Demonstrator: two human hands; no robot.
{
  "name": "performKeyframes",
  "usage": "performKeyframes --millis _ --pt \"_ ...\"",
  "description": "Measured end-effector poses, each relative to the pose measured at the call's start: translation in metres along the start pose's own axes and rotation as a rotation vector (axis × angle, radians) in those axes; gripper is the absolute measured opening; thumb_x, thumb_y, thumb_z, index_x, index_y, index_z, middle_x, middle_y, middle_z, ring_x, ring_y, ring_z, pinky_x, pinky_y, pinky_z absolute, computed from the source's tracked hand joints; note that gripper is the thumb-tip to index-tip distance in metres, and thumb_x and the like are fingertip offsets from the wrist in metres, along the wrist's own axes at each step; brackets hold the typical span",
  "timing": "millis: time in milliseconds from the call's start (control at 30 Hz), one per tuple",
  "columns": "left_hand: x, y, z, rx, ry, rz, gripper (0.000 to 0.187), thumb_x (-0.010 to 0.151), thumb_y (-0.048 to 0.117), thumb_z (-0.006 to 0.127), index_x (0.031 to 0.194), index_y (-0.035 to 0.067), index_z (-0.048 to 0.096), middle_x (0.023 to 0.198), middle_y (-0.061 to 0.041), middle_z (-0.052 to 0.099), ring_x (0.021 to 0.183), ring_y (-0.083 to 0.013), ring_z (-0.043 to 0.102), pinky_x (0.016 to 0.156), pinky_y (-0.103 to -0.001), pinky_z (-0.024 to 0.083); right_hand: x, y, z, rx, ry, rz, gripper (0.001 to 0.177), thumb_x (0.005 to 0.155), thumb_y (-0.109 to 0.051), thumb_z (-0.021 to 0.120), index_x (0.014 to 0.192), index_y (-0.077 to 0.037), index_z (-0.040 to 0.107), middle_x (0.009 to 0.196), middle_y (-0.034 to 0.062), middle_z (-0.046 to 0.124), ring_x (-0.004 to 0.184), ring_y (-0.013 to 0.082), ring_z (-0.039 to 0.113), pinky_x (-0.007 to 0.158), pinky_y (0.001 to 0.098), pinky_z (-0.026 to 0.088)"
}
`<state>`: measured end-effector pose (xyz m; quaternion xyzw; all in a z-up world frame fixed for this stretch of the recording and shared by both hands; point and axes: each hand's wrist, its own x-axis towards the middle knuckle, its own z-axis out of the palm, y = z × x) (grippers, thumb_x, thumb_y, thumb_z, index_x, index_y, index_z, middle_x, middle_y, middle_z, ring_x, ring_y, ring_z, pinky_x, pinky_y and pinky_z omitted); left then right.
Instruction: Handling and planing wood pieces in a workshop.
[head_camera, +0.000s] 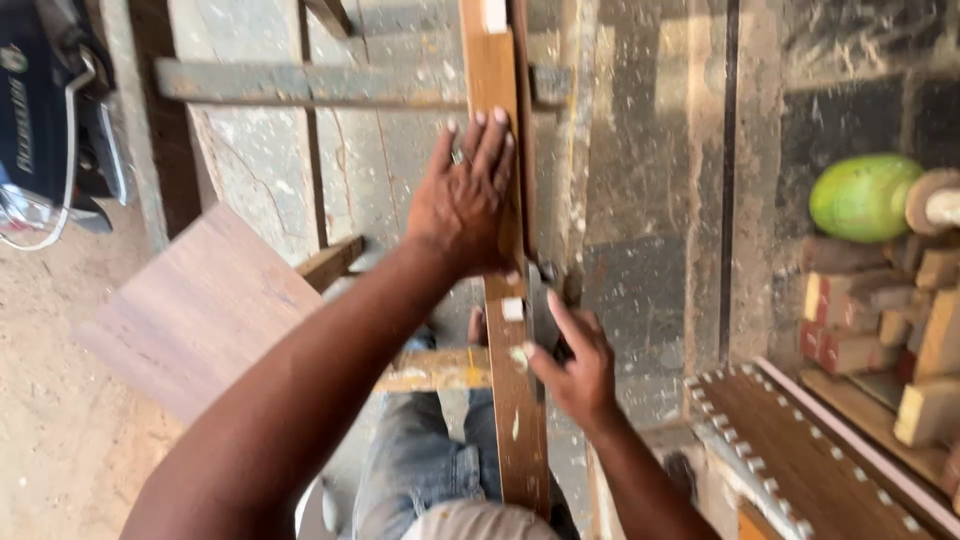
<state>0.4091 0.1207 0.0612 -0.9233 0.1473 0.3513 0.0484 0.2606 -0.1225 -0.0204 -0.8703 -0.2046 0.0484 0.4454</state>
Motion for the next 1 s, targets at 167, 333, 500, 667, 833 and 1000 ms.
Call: performKeyframes --millis 167,333,500,667,833,1000 --pt "0.003 -0.004 0.002 -0.076 0.018 0.027 0.142 0.071 0.087 0.066 0.161 -0.002 0.001 0.169 -0.026 -0.008 0.156 -0.0363 -0.002 0.125 -0.048 0.002 0.099 0.023 0.019 0.036 0.015 0.042 0.066 0.085 -0.009 0.079 0.145 0.001 0.054 0.118 0.0215 0.068 0.101 0.0283 0.070 0.082 0.0359 0.062" --pt "0.000 -0.004 0.000 -0.119 -0.018 0.063 0.142 0.071 0.086 0.067 0.160 -0.001 -0.001 0.168 -0.026 -0.009 0.156 -0.0374 -0.004 0.124 -0.048 0.001 0.278 0.025 0.027 0.245 -0.058 0.353 0.068 0.093 -0.020 0.068 0.153 -0.004 0.042 0.143 0.0186 0.063 0.114 0.0278 0.072 0.089 0.0378 0.063" --pt "-0.008 -0.002 -0.009 -0.099 -0.042 0.066 0.144 0.071 0.086 0.068 0.162 0.000 -0.003 0.169 -0.025 -0.010 0.156 -0.0370 -0.004 0.126 -0.048 0.001 0.306 0.047 0.034 0.229 -0.010 0.103 0.069 0.096 -0.015 0.070 0.155 0.001 0.038 0.162 0.0234 0.042 0.146 0.0295 0.052 0.119 0.0378 0.048" --pt "-0.002 0.002 0.006 -0.101 -0.078 0.110 0.134 0.072 0.086 0.065 0.161 0.009 0.002 0.169 -0.024 -0.009 0.158 -0.0367 -0.005 0.126 -0.050 0.002 0.127 0.039 0.025 0.142 -0.100 0.276 0.064 0.098 -0.015 0.073 0.155 -0.004 0.047 0.132 0.0231 0.064 0.116 0.0279 0.061 0.097 0.0400 0.052" --pt "0.004 -0.005 0.002 -0.097 -0.014 0.068 0.142 0.070 0.090 0.062 0.161 0.001 -0.001 0.168 -0.025 -0.010 0.155 -0.0365 -0.005 0.124 -0.049 0.000 0.010 0.010 0.008 0.144 0.004 -0.003 0.061 0.092 -0.013 0.076 0.147 -0.002 0.051 0.113 0.0160 0.070 0.093 0.0173 0.069 0.075 0.0308 0.062" --pt "0.007 -0.007 0.003 -0.158 -0.007 0.092 0.131 0.078 0.086 0.058 0.160 0.002 -0.001 0.166 -0.026 -0.011 0.155 -0.0376 -0.007 0.123 -0.050 0.000 0.142 0.013 0.016 0.150 -0.007 0.196 0.061 0.089 -0.008 0.074 0.146 0.002 0.055 0.114 0.0158 0.074 0.096 0.0194 0.073 0.079 0.0341 0.063"
